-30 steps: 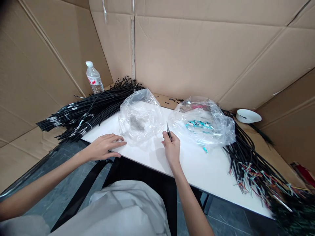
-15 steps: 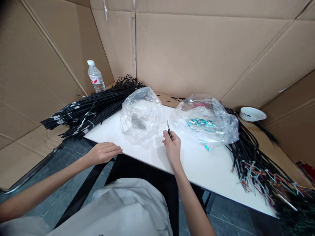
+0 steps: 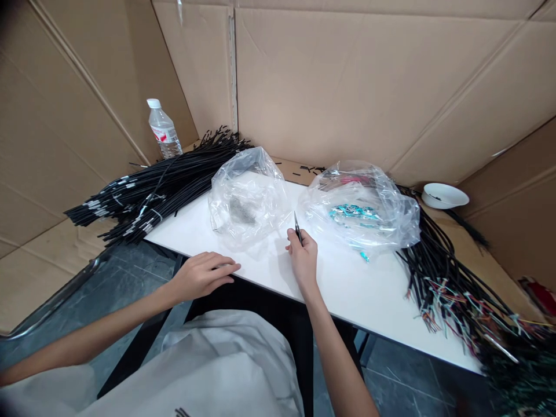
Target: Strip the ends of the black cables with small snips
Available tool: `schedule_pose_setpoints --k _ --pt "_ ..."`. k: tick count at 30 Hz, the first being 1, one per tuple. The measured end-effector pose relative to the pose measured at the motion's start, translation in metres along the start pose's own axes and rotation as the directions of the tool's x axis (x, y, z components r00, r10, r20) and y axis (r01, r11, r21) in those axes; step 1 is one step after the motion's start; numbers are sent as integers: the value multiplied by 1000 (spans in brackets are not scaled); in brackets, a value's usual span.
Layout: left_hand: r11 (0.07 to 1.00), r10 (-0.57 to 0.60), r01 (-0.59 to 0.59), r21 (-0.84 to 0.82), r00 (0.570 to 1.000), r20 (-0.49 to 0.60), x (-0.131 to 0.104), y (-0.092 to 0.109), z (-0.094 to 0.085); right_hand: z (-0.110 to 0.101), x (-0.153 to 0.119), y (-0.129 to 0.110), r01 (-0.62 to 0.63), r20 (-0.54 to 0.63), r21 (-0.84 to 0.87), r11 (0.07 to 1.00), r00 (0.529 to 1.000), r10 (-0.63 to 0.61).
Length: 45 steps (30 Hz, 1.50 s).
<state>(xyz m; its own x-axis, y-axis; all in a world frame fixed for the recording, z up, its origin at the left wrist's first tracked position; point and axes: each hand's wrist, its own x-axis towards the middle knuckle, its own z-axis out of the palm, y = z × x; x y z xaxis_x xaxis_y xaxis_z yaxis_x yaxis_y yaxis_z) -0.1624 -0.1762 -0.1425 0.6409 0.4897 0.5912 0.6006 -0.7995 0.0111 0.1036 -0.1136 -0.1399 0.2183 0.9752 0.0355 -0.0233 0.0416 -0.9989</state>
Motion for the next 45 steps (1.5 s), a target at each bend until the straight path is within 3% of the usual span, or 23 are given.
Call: schedule_pose_setpoints --k 4,7,11,14,16,18,20,23,30,34,37,40,41,42,43,44,45 --pt "999 33 -33 -10 998 -45 10 8 13 -2 0 3 -10 -6 2 1000 1000 10" --pt "998 39 -44 -45 995 -95 12 10 12 -4 -1 5 -13 -10 7 1000 1000 13" --pt "997 -13 -8 -82 969 -248 33 -3 -10 -4 -2 4 -19 -14 17 1000 1000 19" --pt "999 -15 -5 -50 922 -387 78 -30 -35 -2 -2 3 -21 -9 21 1000 1000 22" --pt "999 -34 37 6 951 -307 114 -52 -46 -2 -2 3 -19 -7 21 1000 1000 19" --pt "993 -89 94 69 994 -66 145 -74 -51 -2 -3 4 -13 -8 19 1000 1000 13" --pt "984 -154 140 114 981 118 165 -89 -50 -2 -3 4 -7 -7 16 1000 1000 7" --pt "972 -212 184 144 953 216 175 -100 -44 -2 -5 0 12 0 31 999 1000 -12" --pt "972 -216 198 128 965 149 174 -109 -35 16 -15 -27 -64 142 270 961 989 26" --pt "978 -185 176 111 980 75 178 -108 -39 41 -5 -32 -65 81 185 981 995 51" --pt "971 -194 210 113 972 -136 167 -93 -47 66 12 -35 -1 26 201 980 1000 -5" --pt "968 -160 228 108 885 -437 132 -66 -48 88 31 -45 12 -14 356 934 1000 -8" --pt "979 -96 166 120 888 -449 117 -57 -45 94 37 -49 13 -17 389 921 1000 -7" --pt "989 -34 85 124 931 -364 100 -49 -40 99 42 -53 12 -20 412 911 1000 -4" --pt "993 -52 69 99 986 -161 85 -42 -34 103 46 -57 13 -21 425 905 1000 -5" --pt "992 -98 98 77 995 4 71 -37 -27 106 49 -60 17 -19 435 900 1000 -9" --pt "990 -130 125 70 988 79 59 -34 -19 107 51 -62 23 -14 440 898 1000 -18"
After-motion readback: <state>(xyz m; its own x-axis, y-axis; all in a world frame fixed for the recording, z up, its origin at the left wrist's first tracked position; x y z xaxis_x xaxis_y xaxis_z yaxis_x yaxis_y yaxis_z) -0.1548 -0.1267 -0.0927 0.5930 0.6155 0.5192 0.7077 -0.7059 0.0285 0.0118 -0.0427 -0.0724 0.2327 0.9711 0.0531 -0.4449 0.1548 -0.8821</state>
